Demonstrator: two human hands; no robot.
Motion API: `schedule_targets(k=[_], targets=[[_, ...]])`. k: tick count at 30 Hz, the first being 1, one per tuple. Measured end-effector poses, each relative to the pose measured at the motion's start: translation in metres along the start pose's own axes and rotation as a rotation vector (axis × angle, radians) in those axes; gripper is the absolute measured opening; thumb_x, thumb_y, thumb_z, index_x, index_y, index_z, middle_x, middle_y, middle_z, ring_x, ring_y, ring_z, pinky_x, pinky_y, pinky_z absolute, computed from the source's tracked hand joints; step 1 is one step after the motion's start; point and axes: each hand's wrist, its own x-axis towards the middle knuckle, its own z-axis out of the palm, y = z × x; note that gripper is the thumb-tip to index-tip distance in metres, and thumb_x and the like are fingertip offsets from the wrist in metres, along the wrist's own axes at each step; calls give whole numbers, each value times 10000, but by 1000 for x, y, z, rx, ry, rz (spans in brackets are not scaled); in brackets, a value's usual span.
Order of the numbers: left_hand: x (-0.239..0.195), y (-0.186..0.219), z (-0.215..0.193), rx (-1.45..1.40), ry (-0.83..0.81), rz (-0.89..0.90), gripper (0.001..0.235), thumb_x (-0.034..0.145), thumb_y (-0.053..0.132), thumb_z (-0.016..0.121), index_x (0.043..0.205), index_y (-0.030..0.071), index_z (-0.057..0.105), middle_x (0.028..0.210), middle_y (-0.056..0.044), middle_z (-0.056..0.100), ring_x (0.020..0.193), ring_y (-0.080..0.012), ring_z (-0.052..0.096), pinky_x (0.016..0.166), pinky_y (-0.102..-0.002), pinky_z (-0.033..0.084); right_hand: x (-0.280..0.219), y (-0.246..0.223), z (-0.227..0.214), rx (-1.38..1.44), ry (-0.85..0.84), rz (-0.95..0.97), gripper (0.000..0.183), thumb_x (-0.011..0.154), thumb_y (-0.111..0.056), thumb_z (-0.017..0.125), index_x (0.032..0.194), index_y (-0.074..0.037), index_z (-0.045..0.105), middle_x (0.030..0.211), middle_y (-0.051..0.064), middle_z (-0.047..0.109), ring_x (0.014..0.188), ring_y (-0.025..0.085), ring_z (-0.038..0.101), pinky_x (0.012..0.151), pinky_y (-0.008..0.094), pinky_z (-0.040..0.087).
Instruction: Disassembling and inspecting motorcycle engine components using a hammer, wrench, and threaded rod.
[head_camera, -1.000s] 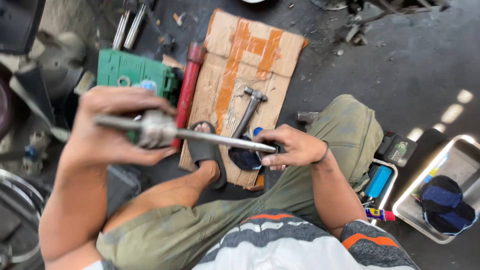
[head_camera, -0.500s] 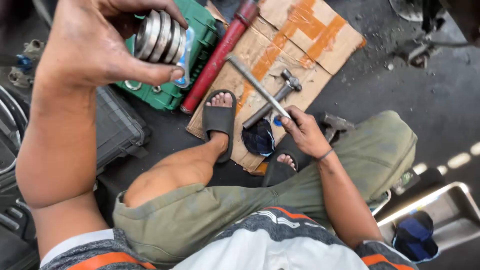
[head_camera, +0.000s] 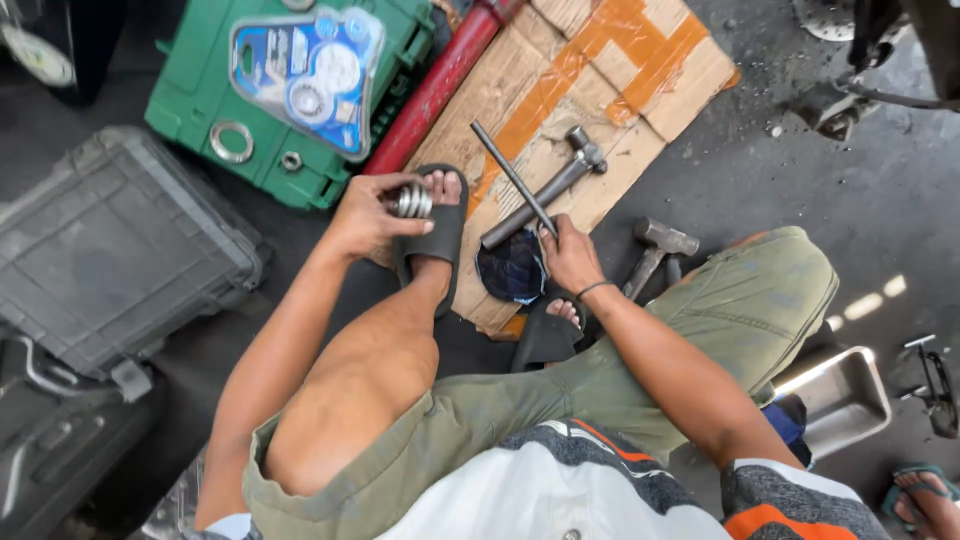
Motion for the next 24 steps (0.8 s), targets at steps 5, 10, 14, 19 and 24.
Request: schedule_targets(k=[5,10,14,19,24], targets=[[-11,8,17,-139,13,1,715,637,-27,1024,1314,109,836,1280,-50,775,1245,-138,666,1065,-263,577,21,12,15,-1,29,-117,277,1167,-302,556,1295,-61,608,1158,353,718,1146,631,698,916,712,546],[-4,-14,12,-160,-59,20,694,670,-86,925,1331,93,809,1362,-76,735,1350,-160,651,1127,-305,575,15,5,7,-2,88,-214,272,1154,-273,592,1292,-40,623,1122,320,683,1118,623,689,899,701,551],[1,-21,1,-388,-103,61,588,688,-97,976,1224,8,759,1220,-129,739,1122,-188,736,914,-313,683,15,-34,-15,80,172,-330,273,1107,-235,670,1286,-30,664,1059,319,687,1072,614,693,861,693,536],[11,-41,-16,-243,-103,79,442,748,66,999,1144,47,803,1066,-99,794,1004,-160,733,731,-246,669,47,-101,-49,58,265,-507,262,1070,-233,709,1232,-30,679,970,290,670,961,575,705,806,645,542],[12,-29,-27,-25,-138,-5,441,777,247,1028,1152,117,833,1031,-37,736,950,-143,662,724,-309,604,48,-156,-139,-135,363,-779,229,1058,-156,771,1242,-32,716,950,231,675,923,521,735,775,588,582]])
